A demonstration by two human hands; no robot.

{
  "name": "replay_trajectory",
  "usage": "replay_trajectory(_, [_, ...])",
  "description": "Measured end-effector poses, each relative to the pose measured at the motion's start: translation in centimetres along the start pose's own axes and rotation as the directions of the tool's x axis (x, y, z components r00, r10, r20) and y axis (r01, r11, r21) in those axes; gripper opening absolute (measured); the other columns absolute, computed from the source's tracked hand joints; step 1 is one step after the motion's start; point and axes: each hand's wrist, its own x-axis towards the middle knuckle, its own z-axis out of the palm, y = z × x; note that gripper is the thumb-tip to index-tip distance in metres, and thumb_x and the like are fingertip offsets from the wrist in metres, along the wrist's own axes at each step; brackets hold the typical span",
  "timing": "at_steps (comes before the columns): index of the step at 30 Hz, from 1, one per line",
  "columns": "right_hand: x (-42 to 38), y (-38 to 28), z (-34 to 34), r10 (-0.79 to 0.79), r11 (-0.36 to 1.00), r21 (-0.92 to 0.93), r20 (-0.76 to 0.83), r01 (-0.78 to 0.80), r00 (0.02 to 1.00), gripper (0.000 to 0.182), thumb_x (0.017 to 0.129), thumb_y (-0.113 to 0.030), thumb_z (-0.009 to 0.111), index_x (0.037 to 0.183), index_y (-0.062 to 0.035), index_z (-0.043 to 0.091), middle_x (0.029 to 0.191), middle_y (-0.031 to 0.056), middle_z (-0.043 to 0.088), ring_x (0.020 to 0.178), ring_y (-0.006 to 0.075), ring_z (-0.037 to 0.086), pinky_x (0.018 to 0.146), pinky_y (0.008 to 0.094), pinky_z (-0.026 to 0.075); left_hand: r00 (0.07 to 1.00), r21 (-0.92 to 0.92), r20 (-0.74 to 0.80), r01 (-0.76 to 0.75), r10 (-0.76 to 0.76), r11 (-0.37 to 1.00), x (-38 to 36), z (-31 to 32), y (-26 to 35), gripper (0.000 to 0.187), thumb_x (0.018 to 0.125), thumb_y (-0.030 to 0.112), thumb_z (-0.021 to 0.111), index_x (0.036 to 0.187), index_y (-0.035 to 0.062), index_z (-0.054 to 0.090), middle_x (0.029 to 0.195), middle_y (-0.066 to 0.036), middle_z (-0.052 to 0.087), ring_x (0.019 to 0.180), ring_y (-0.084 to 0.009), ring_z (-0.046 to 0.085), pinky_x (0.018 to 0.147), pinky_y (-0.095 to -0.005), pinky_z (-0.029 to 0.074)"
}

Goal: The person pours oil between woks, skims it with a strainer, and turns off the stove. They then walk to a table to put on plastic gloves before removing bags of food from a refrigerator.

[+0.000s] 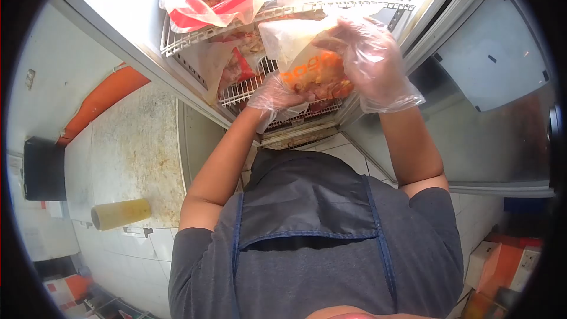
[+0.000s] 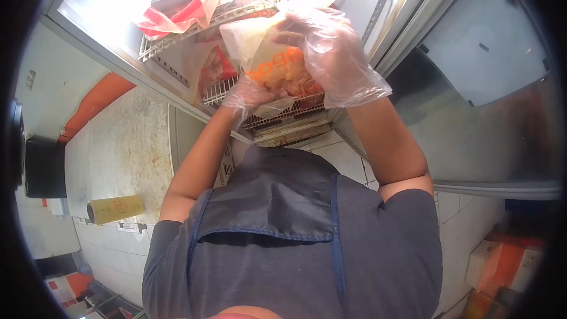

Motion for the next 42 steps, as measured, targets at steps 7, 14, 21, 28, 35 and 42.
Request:
replay_trajectory(7, [1.2,-2.6,0.2,-0.072,0.993,0.090,0.015,0.070,0.997,0.049,0.079,0.017,0.040,0.126,0.0046,0.047,0.110,0.0156,0.056,0.106,0.0318,0.061,0.091,0.0399,0.051,0.978,-0.039,0.048,-0.203,0.205,0.978,-0.9,0.4,0.9,0.047,0.071,0.016,0.078,0.111,0.0011,0.058,0.104,-0.005,0.063,0.091,-0.0139,0.060,0.078,-0.0275,0.050])
replay_trajectory(14, [2.4,-1.7,-1.7,0.051,0.876,0.470,0.143,-0.113,0.988,0.046,0.080,0.014,0.051,0.126,0.0040,0.048,0.114,0.0166,0.058,0.105,0.0278,0.059,0.090,0.0402,0.050,0.975,-0.536,0.172,0.210,-0.138,0.818,-4.2,0.0,0.7,0.032,0.078,0.002,0.066,0.109,0.0063,0.059,0.097,-0.002,0.063,0.078,-0.0099,0.058,0.060,-0.0228,0.046])
replay_trajectory(21, [0.0,-2.9,-3.2,-0.099,0.924,-0.371,0.011,0.096,0.995,0.032,0.092,-0.003,0.049,0.123,0.0035,0.051,0.104,0.0131,0.061,0.085,0.0191,0.061,0.074,0.0324,0.052,0.977,-0.646,0.132,0.213,-0.168,0.733,-6.2,-0.4,2.2,0.042,0.074,-0.003,0.066,0.115,0.0012,0.055,0.099,-0.005,0.063,0.083,-0.0104,0.060,0.064,-0.0229,0.049])
replay_trajectory(28, [-10.0,1.4,6.8,0.799,0.446,0.868,-0.277,-0.217,0.534,0.032,0.098,-0.023,0.048,0.122,-0.0020,0.052,0.112,0.0077,0.060,0.104,0.0144,0.057,0.092,0.0291,0.047,0.990,-0.681,0.099,0.138,-0.097,0.719,-6.3,-0.1,0.5,0.041,0.077,-0.002,0.061,0.117,-0.0011,0.052,0.096,-0.009,0.064,0.083,-0.0194,0.064,0.076,-0.0313,0.051])
replay_trajectory(35, [-10.3,1.0,5.6,0.738,0.501,0.780,-0.160,-0.374,0.656,0.032,0.096,-0.010,0.045,0.126,0.0028,0.047,0.120,0.0119,0.056,0.108,0.0185,0.057,0.094,0.0329,0.048,0.984,-0.900,0.152,0.176,-0.090,0.399,-6.0,1.9,-0.7,0.055,0.088,0.008,0.057,0.137,0.0024,0.033,0.132,-0.011,0.048,0.121,-0.0236,0.049,0.102,-0.0395,0.043])
replay_trajectory(42, [-9.4,0.0,4.2,0.725,0.569,0.697,-0.174,-0.437,0.667,0.030,0.095,-0.012,0.050,0.120,0.0048,0.051,0.115,0.0126,0.058,0.102,0.0159,0.059,0.090,0.0303,0.048,0.987,-0.908,0.148,0.163,-0.068,0.386,-5.6,2.6,-1.0,0.049,0.093,0.015,0.052,0.137,0.0021,0.033,0.134,-0.012,0.047,0.123,-0.0241,0.048,0.104,-0.0404,0.041])
